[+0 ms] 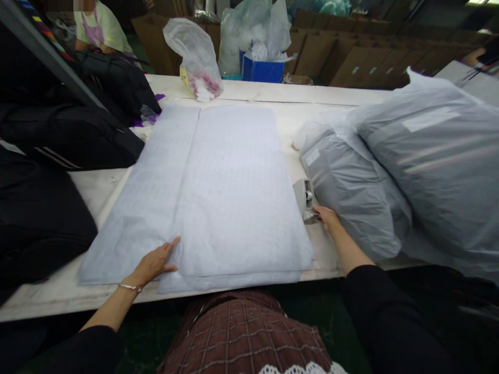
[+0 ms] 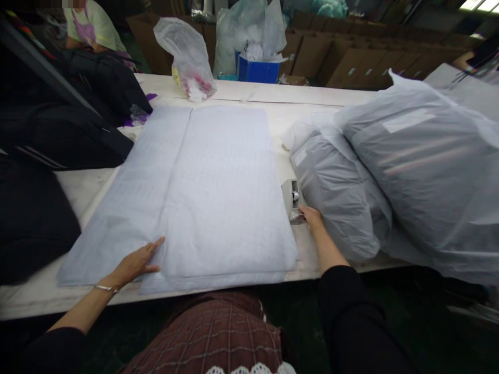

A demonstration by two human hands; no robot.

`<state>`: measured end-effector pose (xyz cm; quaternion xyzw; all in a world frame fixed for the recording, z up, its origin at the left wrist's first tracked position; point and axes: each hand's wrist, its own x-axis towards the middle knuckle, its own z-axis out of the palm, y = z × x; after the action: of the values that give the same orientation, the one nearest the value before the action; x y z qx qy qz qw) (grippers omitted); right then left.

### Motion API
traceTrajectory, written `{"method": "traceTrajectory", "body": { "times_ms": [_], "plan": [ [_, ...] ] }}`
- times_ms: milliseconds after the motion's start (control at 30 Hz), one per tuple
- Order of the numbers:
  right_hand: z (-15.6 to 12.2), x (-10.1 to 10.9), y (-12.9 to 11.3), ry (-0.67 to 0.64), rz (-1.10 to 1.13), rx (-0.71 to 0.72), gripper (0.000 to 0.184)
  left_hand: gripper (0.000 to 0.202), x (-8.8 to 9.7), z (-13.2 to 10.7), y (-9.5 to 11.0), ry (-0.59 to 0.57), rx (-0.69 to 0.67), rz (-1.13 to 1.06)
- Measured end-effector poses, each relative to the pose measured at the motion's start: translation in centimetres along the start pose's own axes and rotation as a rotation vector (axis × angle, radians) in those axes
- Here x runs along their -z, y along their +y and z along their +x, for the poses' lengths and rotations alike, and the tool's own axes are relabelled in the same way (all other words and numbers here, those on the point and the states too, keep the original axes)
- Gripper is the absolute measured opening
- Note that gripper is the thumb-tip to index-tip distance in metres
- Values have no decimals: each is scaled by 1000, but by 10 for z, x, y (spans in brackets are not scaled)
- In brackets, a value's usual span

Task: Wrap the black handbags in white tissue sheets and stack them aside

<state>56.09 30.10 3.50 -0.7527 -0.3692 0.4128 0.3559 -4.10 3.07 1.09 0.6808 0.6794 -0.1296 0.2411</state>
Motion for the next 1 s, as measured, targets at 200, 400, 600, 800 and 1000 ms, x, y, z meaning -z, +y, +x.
{"method": "traceTrajectory", "body": {
  "times_ms": [200,400,600,800,1000],
  "plan": [
    [-7,9,-11,-45,87,40,31,86,0,2,0,-12,1,-10],
    [-36,32,8,18,110,61,36,85,-3,3,-4,7,-26,-40],
    [-55,30,23,84,-169,-35,22,86,-3,-1,-3,25,-23,-32],
    [-66,40,15,37,-598,14,16,93,0,-9,2,41,-19,68],
    [-154,-70,2,-481,-491,310,35,104,-5,-7,0,84,-25,44]
  ]
}}
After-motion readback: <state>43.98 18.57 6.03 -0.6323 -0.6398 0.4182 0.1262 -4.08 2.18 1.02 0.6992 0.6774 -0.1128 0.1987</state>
